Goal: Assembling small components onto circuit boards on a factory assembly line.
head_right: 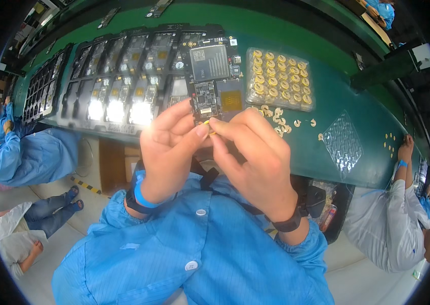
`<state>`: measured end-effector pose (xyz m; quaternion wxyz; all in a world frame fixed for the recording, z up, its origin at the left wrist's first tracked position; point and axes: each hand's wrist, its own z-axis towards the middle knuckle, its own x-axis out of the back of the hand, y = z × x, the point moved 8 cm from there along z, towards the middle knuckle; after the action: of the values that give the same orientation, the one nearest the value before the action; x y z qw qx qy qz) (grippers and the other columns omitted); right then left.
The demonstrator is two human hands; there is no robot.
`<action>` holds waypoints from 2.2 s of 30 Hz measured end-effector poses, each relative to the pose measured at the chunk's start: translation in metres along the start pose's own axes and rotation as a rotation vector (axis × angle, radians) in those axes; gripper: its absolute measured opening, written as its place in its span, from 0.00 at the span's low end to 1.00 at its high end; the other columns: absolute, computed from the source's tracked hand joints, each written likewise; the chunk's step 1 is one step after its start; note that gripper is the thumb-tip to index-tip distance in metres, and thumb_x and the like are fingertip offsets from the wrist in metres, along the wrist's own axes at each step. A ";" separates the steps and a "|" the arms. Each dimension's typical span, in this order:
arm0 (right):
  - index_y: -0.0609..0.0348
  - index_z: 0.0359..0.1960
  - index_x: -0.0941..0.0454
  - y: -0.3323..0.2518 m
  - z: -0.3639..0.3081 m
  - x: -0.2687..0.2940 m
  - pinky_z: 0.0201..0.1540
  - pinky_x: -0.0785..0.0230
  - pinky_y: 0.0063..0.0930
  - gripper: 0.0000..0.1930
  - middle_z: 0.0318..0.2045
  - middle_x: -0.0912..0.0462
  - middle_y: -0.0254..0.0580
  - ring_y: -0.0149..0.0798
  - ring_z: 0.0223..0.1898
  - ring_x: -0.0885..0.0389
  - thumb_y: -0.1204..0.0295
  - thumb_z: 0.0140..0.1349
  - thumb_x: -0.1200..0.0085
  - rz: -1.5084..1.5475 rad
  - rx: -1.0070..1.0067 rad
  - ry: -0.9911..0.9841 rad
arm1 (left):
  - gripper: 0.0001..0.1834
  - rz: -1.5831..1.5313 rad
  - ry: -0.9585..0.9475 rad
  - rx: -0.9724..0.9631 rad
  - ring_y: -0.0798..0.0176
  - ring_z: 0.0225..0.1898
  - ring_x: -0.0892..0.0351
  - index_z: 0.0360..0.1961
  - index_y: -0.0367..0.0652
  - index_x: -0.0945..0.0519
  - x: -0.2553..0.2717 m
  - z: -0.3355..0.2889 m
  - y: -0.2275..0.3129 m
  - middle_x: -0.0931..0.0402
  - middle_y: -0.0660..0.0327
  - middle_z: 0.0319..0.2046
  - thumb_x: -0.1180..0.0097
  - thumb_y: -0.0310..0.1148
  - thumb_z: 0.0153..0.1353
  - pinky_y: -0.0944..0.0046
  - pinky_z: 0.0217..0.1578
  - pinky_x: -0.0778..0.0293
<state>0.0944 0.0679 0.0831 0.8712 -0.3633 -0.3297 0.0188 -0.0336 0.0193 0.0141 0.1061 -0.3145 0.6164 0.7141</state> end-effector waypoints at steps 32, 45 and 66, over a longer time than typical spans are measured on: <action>0.59 0.40 0.13 0.224 0.114 0.047 0.31 0.34 0.18 0.07 0.30 0.15 0.29 0.22 0.28 0.25 0.69 0.69 0.32 0.447 -0.657 0.082 | 0.31 0.130 -0.034 0.151 0.50 0.63 0.19 0.75 0.33 0.39 0.036 0.042 -0.007 0.31 0.41 0.70 0.44 0.24 0.74 0.55 0.59 0.18; 0.59 0.54 0.17 0.301 0.223 0.029 0.58 0.23 0.50 0.18 0.52 0.14 0.60 0.59 0.56 0.16 0.68 0.64 0.37 -1.012 -0.295 -0.047 | 0.11 0.233 0.032 0.205 0.62 0.50 0.14 0.55 0.32 0.19 0.094 0.018 0.009 0.15 0.54 0.51 0.45 0.20 0.74 0.61 0.53 0.18; 0.61 0.63 0.24 0.152 0.275 -0.169 0.59 0.22 0.40 0.30 0.53 0.14 0.52 0.50 0.55 0.14 0.75 0.58 0.28 0.289 -0.247 0.042 | 0.23 0.289 0.210 0.031 0.53 0.46 0.12 0.69 0.35 0.32 0.116 0.023 0.039 0.18 0.44 0.53 0.45 0.29 0.76 0.57 0.46 0.15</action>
<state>-0.1677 0.3041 0.0327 0.8150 -0.5112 -0.2554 0.0956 -0.1521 0.0056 -0.0205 -0.0578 -0.2936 0.6738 0.6756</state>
